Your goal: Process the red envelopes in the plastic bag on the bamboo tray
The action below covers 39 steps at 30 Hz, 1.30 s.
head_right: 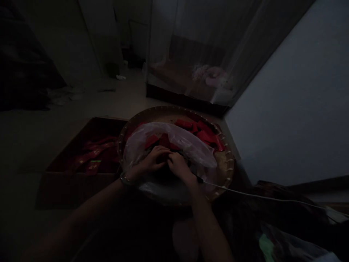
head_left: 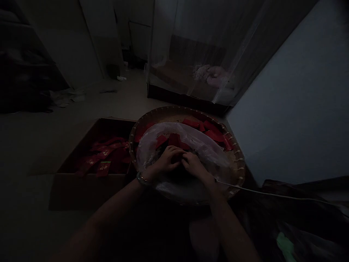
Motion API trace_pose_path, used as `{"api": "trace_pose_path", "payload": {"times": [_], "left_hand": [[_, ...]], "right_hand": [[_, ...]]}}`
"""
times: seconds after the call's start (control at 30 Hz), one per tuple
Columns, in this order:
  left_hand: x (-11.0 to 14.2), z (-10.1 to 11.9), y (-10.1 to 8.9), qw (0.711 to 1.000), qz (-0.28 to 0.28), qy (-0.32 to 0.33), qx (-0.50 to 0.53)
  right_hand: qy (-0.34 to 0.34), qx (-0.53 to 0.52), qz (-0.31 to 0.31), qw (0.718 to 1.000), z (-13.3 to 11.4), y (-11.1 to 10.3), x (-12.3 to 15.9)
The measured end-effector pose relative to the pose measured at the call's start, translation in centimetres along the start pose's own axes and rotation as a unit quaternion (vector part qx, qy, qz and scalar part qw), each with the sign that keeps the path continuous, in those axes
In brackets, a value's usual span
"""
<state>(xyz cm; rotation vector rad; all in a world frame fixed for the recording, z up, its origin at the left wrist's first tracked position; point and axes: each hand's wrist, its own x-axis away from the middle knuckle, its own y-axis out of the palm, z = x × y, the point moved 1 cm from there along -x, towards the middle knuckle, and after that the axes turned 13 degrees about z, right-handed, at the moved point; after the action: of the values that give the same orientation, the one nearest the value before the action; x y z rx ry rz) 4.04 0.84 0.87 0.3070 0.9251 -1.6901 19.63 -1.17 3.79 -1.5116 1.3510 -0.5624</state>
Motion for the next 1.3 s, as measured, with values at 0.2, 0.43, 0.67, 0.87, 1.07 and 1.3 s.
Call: {"api": "trace_pose_path", "payload": {"times": [0.2,0.43,0.67,0.87,1.07,1.3], "left_hand": [[0.6,-1.0,0.4,0.991,-0.004,-0.131,0.019],[0.9,-1.8,0.6,0.973,-0.09,-0.201,0.065],[0.9,-1.3,0.6,0.952,-0.134,-0.23,0.151],[1.0,-1.6,0.5,0.944,-0.172,-0.239,0.145],[1.1,-1.5,0.4,0.95,-0.178,-0.223,0.131],[1.1,-1.6,0.4,0.953,-0.173,-0.215,0.124]], "right_hand": [[-0.014,-0.091,0.081,0.992,0.5,-0.6,0.4],[0.037,-0.125,0.123,0.984,1.9,-2.7,0.9],[0.009,-0.111,0.023,0.993,1.6,-4.5,0.8],[0.011,-0.104,0.02,0.994,1.6,-4.0,1.0],[0.07,-0.109,0.026,0.991,0.7,-3.1,0.9],[0.042,-0.065,0.05,0.996,0.3,-2.5,0.6]]}}
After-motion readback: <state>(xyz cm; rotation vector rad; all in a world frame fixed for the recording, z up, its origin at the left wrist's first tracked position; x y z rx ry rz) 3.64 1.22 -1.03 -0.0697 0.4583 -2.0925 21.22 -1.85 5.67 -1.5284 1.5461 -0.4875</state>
